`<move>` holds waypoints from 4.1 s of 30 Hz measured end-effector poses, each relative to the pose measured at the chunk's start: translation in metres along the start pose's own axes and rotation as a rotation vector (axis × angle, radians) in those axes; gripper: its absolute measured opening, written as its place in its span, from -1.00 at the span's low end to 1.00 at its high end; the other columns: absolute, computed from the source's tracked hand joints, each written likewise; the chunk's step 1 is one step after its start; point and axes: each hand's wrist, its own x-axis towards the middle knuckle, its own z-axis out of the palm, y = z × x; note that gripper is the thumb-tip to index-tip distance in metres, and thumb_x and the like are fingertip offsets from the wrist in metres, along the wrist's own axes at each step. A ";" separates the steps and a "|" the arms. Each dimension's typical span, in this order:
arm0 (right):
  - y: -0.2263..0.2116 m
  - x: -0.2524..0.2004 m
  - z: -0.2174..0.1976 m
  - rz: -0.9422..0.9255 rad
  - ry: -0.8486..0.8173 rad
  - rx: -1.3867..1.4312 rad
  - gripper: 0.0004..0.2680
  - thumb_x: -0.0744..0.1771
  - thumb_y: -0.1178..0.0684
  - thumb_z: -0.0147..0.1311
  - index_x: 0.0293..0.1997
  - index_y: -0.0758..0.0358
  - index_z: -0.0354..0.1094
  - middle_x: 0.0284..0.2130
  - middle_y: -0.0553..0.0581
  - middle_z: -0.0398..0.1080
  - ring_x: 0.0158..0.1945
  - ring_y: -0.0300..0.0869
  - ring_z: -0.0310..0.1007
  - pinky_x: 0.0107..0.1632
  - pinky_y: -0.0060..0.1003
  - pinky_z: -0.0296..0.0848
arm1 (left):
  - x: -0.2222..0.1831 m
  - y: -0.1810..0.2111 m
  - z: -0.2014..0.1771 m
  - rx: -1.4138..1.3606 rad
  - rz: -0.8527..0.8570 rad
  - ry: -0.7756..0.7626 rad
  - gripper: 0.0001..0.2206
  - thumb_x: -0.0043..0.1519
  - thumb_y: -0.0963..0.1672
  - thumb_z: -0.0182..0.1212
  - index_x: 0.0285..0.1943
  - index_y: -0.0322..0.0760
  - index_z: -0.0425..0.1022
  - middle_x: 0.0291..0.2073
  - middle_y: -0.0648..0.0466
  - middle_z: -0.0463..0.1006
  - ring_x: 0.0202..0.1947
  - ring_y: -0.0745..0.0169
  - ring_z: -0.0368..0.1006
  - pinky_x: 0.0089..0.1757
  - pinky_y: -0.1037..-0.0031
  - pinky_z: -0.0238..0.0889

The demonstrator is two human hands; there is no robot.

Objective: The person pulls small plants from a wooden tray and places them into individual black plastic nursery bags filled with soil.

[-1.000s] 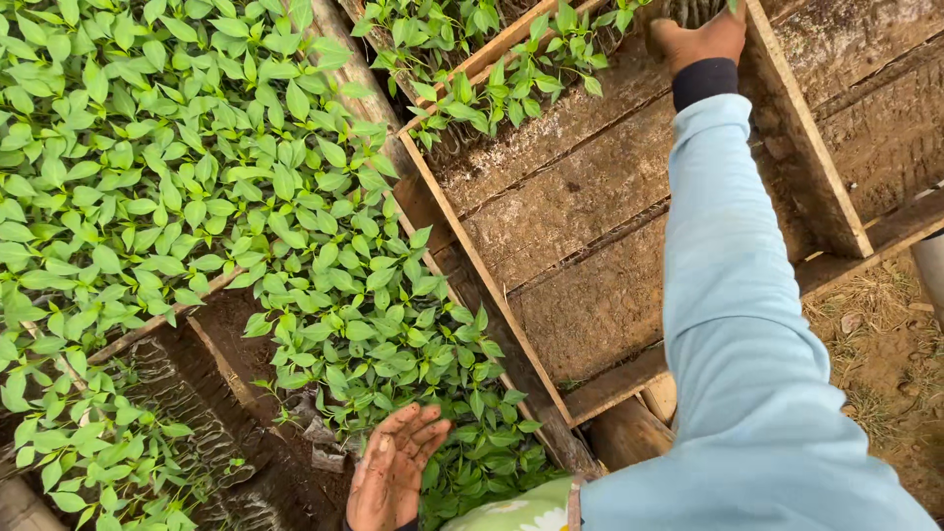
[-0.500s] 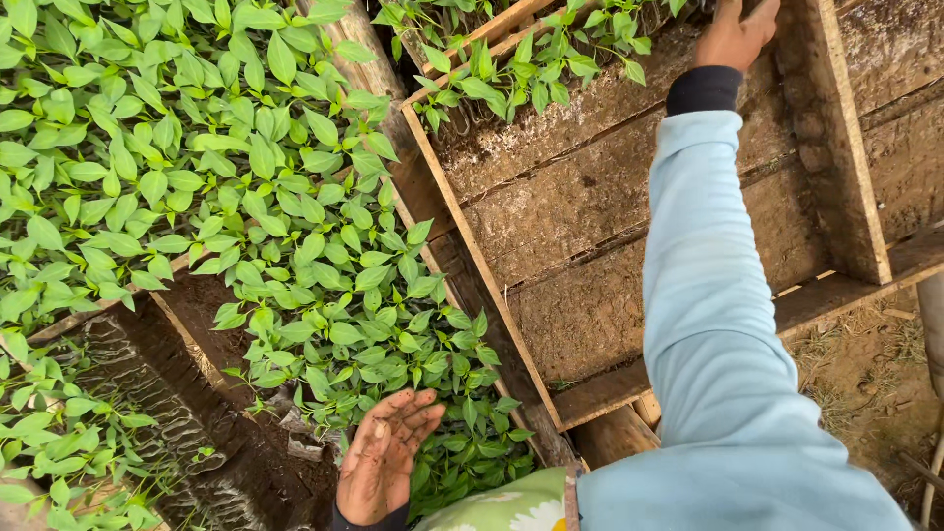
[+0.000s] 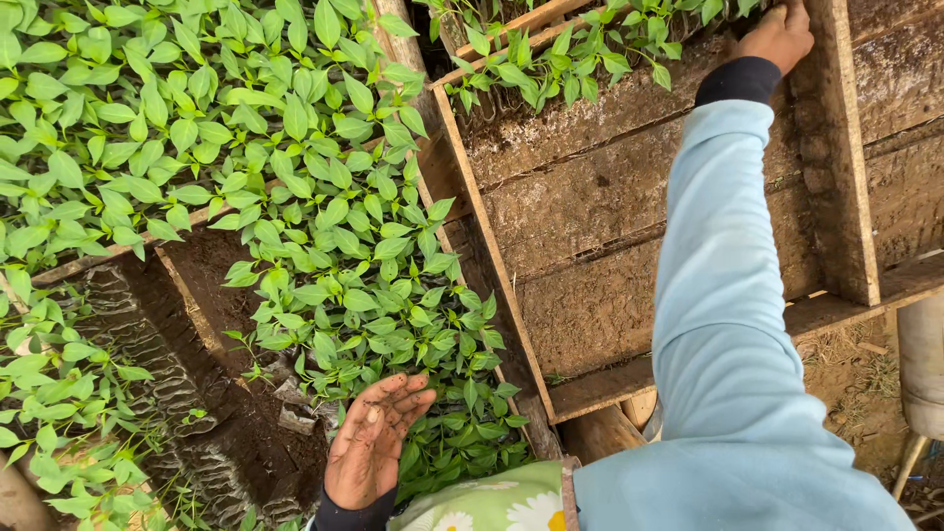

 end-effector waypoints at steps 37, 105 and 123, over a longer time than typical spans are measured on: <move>-0.134 -0.102 0.046 0.614 0.235 0.580 -0.82 0.29 0.36 0.02 -0.40 0.20 0.11 -0.61 0.31 0.25 -0.71 -0.03 0.39 -0.65 -0.05 0.62 | 0.001 0.005 -0.021 0.107 -0.159 0.277 -0.54 0.24 -0.13 -0.03 0.27 -0.62 0.29 0.17 -0.54 0.42 0.13 -0.63 0.40 0.14 -0.25 0.30; -0.157 -0.176 0.037 0.088 -0.178 -0.407 -0.72 0.26 0.16 0.32 0.03 0.35 0.42 0.07 0.33 0.31 0.26 0.22 0.22 0.35 -0.13 0.14 | -0.010 0.005 -0.051 0.209 -0.069 0.159 -0.54 0.23 -0.11 0.09 0.25 -0.59 0.32 0.15 -0.53 0.44 0.11 -0.63 0.44 0.08 -0.28 0.38; -0.129 -0.195 0.046 -0.138 -0.177 -0.437 -0.75 0.19 0.27 0.37 -0.10 0.26 0.48 -0.16 0.18 0.38 -0.04 -0.01 0.44 0.08 -0.27 0.49 | -0.030 0.026 0.013 0.217 0.045 0.125 -0.58 0.24 -0.14 0.09 0.19 -0.65 0.36 0.09 -0.51 0.50 0.05 -0.49 0.51 0.12 -0.16 0.34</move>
